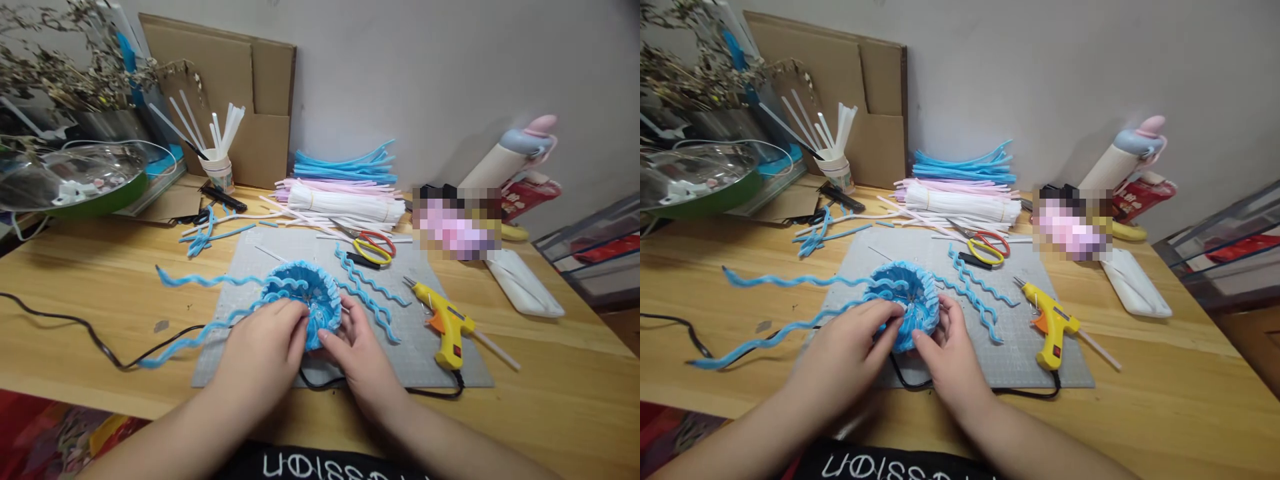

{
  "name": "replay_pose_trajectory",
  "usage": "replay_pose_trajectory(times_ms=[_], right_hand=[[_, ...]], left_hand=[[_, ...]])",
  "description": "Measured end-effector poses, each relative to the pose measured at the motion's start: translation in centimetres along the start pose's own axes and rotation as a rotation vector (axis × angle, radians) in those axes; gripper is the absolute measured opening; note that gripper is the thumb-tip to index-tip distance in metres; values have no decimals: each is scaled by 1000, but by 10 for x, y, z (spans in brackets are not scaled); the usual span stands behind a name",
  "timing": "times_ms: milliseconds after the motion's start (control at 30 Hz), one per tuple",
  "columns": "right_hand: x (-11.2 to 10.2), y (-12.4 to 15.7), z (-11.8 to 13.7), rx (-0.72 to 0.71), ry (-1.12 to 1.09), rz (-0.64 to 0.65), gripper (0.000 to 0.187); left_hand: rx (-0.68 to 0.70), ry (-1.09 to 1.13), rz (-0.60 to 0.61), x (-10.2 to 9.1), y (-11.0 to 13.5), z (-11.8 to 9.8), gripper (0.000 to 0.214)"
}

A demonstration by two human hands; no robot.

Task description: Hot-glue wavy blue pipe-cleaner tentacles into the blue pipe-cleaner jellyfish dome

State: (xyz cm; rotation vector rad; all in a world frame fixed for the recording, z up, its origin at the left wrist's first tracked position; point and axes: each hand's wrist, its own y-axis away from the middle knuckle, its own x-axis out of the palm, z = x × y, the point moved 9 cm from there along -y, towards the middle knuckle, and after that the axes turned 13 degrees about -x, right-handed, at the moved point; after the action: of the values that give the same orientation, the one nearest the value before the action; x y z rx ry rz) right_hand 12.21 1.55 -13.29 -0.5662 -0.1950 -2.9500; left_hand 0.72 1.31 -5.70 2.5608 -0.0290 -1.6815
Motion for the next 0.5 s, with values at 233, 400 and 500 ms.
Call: replay_pose_trajectory(times_ms=[233,400,500], right_hand=[[-1,2,-3,-61,-65,14,56],[-3,2,-6,-41,-87,-9,59],[-1,0,-5,-2,-71,-5,58]], left_hand=[[-93,300,193,13,-9,6,19],[-157,476,185,12,-16,15,16],[-156,588,268,18,-20,16,19]])
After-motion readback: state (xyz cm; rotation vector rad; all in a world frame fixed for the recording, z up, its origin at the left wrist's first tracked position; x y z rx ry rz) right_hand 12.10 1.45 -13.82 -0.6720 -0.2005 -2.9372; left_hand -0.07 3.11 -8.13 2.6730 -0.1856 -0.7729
